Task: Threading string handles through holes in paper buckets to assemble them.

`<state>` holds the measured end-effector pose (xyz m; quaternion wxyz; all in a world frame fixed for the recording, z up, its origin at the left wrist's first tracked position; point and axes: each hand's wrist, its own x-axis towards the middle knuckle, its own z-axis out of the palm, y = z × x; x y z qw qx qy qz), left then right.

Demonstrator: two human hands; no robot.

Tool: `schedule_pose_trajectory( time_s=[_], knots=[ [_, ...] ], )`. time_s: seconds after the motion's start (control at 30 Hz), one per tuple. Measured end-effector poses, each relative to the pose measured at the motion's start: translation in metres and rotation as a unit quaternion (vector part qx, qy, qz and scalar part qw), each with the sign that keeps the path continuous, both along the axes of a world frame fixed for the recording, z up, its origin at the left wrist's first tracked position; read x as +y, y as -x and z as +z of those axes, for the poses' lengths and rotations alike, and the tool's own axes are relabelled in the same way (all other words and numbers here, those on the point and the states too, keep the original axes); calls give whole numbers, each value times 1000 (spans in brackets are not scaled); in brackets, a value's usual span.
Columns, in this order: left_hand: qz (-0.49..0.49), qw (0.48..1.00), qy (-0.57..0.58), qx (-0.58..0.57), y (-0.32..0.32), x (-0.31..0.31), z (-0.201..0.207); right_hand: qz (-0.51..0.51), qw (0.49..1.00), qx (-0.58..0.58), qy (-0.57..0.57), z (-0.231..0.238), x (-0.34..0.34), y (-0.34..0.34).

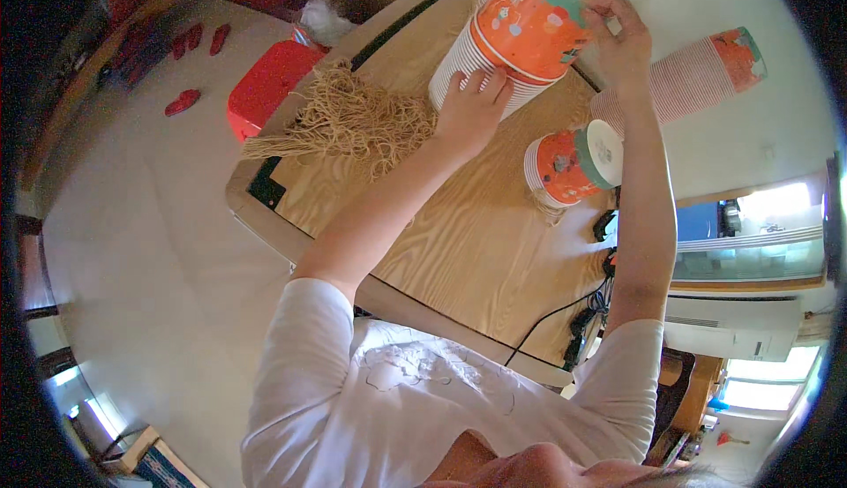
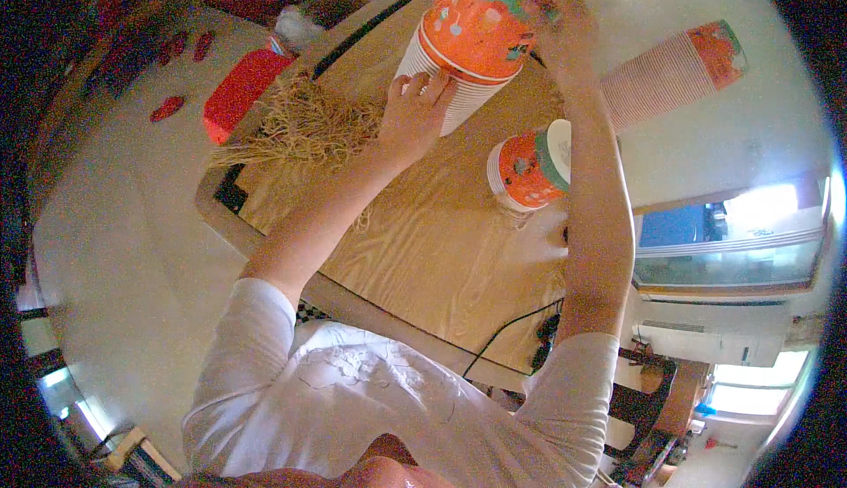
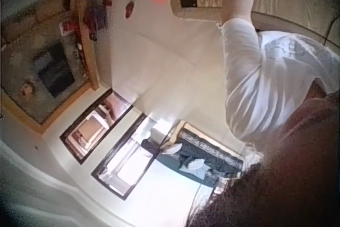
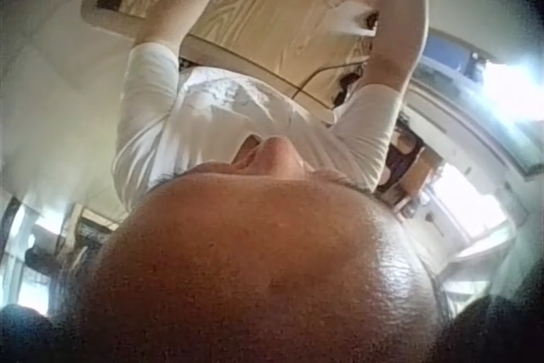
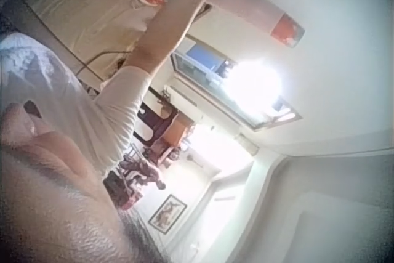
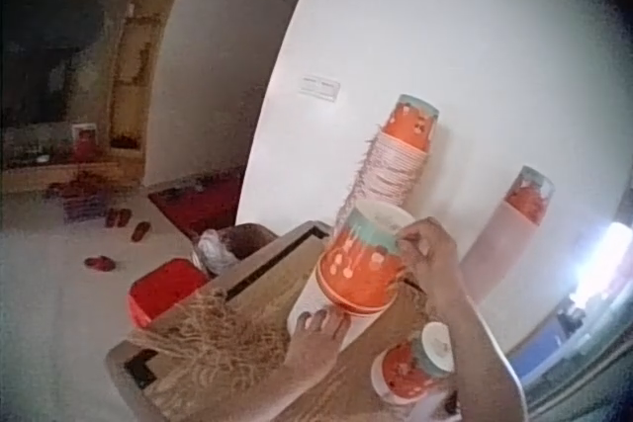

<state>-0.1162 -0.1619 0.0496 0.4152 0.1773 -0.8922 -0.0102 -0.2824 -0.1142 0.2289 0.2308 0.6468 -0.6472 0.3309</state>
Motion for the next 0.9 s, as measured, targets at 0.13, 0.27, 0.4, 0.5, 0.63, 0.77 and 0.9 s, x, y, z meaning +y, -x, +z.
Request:
schedule_pose_trajectory(
  time_s=[0.13,0.27,0.4,0.5,0.63,0.77,0.9],
  knots=[
    [11,1000,-11,-20,-6,-2,-1,-76,995,-2,58,37,5,-1],
    [-20,998,-60,28,-10,2,-2,-7,985,-83,150,99,63,-31],
    [-75,972,-211,71,-72,15,9,-128,976,-87,156,74,138,-63],
    [-62,943,-307,112,-118,22,-1,-150,936,-305,89,0,177,-66],
    [-275,770,-554,154,-164,40,-3,94,648,-755,-37,-143,231,-74],
    [-348,713,-603,85,-199,99,-15,-24,498,-861,-100,-206,245,-152],
    [-272,765,-582,30,-200,138,-32,-77,454,-871,-168,-291,268,-149]
  ],
)
